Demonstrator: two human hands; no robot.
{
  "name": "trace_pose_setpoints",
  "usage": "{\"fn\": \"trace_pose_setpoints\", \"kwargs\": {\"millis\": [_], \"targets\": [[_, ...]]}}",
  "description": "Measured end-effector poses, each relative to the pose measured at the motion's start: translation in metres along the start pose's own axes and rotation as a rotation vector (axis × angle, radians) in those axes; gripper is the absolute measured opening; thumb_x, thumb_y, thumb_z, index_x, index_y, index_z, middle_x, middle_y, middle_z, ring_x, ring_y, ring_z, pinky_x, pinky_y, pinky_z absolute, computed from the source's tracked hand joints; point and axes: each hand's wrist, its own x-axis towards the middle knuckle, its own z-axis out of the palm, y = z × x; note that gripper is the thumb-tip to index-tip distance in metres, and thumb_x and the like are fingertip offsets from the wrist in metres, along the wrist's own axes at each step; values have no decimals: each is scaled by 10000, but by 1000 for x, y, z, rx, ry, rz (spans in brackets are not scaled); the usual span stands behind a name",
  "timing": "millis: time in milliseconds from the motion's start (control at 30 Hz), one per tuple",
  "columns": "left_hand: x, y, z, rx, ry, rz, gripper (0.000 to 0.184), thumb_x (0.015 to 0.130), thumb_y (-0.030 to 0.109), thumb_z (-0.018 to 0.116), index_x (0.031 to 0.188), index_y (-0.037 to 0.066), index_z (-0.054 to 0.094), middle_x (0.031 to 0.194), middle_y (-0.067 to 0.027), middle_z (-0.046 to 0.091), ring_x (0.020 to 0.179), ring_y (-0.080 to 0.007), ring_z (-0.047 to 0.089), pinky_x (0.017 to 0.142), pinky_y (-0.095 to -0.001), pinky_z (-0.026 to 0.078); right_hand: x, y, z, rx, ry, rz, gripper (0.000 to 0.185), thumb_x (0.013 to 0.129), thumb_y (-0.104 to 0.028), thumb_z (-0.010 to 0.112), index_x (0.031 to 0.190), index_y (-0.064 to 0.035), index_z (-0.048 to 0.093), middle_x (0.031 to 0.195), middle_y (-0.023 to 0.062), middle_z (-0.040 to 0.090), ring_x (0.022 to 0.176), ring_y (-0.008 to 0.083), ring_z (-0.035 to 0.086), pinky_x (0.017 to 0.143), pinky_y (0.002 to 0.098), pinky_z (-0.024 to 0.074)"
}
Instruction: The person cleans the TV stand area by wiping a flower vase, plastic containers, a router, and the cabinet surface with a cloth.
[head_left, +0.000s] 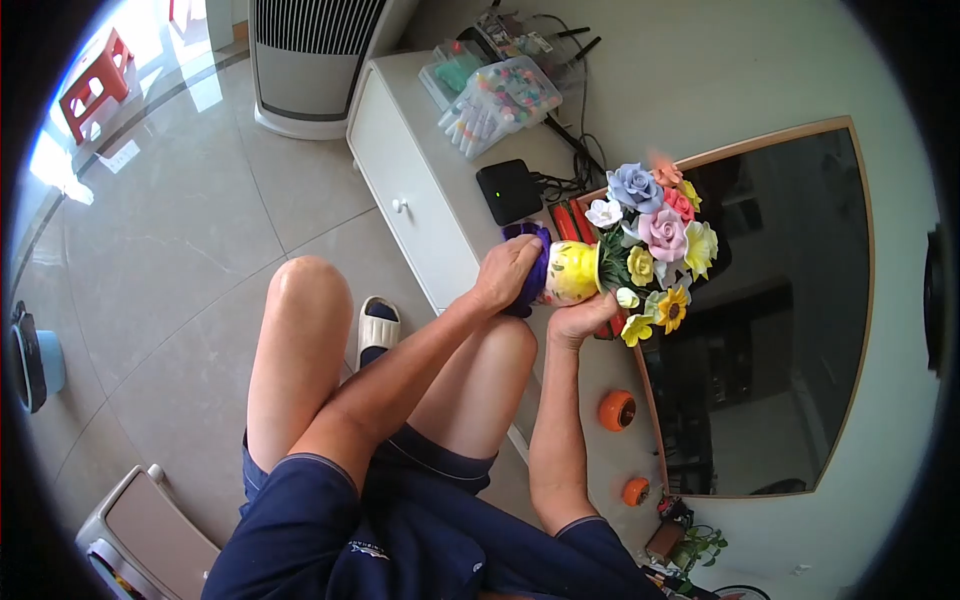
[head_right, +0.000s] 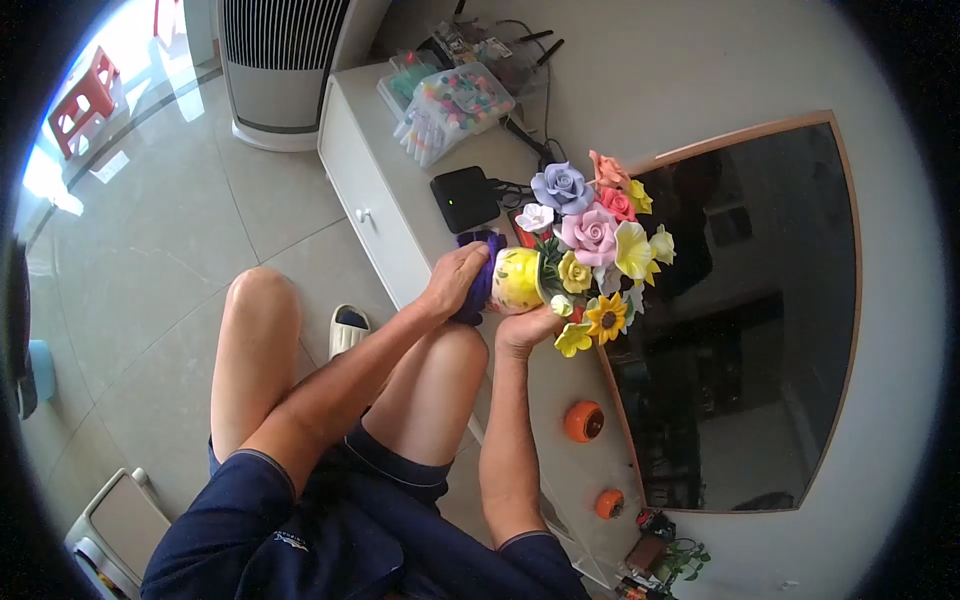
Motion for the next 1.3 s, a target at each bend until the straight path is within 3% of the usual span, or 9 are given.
{"fn": "trace_pose_setpoints", "kwargs": {"millis": [233, 500, 633, 767, 867, 1033, 1100, 1167, 1300], "targets": [[-25, 21, 13, 591, 340, 65, 193, 941, 177, 545, 933, -12, 583, 947, -219, 640, 896, -410, 605, 826, -504, 484, 3, 11, -9, 4, 12, -1, 611, 1004, -450, 341, 1402, -3, 462, 1411, 135, 501, 1293, 265, 507, 1081, 416, 420], [-38, 72, -6, 400, 20, -41, 316, 950, 271, 526, 971, -29, 625, 850, -289, 661, 849, -430, 664, 775, -506, 506, 0, -9, 0, 48, 27, 198, 485, 1010, -330, 344, 1283, 11, 555, 1271, 113, 592, 1149, 237, 597, 991, 386, 481], [-46, 75, -20, 109, 111, -79, 326, 926, 257, 529, 963, -27, 684, 876, -282, 670, 822, -448, 660, 767, -467, 519, -3, -3, -13, -13, 9, 173, 404, 1029, -280, 385, 1304, -19, 523, 1266, 72, 581, 1150, 197, 576, 1010, 360, 447], [-55, 76, -45, -38, -13, -206, 252, 966, 174, 540, 948, -58, 637, 753, -107, 650, 642, -165, 655, 565, -303, 542, -4, 22, -55, -115, -201, 93, 436, 1046, -245, 432, 1409, -2, 442, 1386, 98, 515, 1269, 223, 498, 1097, 380, 363], [-68, 88, -47, -56, -101, -219, 246, 965, 172, 552, 934, -62, 624, 728, -102, 634, 605, -169, 658, 519, -301, 555, -22, -30, -42, -206, -178, -4, 526, 1049, -334, 437, 1461, -8, 401, 1405, 125, 499, 1299, 240, 475, 1116, 388, 342], [-97, 125, -24, -38, -162, -216, 194, 930, 165, 635, 971, -25, 632, 788, -70, 641, 722, -120, 595, 668, -266, 491, -111, -87, -46, -20, -190, 159, 567, 1032, -351, 452, 1475, -4, 386, 1387, 130, 512, 1288, 221, 485, 1095, 363, 372], [-105, 111, -2, 96, -155, -50, 205, 891, 143, 666, 998, -29, 633, 901, -120, 637, 798, -190, 610, 722, -317, 496, -147, -72, -50, -114, -274, 131, 644, 1012, -437, 494, 1478, -5, 386, 1372, 113, 531, 1273, 180, 498, 1070, 363, 410], [-108, 110, 6, 243, -194, 69, 209, 854, 107, 682, 1005, -25, 624, 1010, -168, 601, 906, -284, 610, 824, -365, 489, -162, -74, -48, 45, -168, 324, 618, 1005, -408, 523, 1458, -4, 408, 1325, 99, 562, 1216, 156, 536, 1041, 337, 439], [-109, 114, 7, 362, -344, 196, 261, 851, 108, 701, 1063, -31, 641, 1017, -161, 651, 916, -255, 649, 819, -344, 505, -150, -89, -41, 302, 59, 618, 379, 1000, -157, 517, 1347, -4, 527, 1209, 96, 634, 1089, 153, 624, 970, 310, 506]]}}
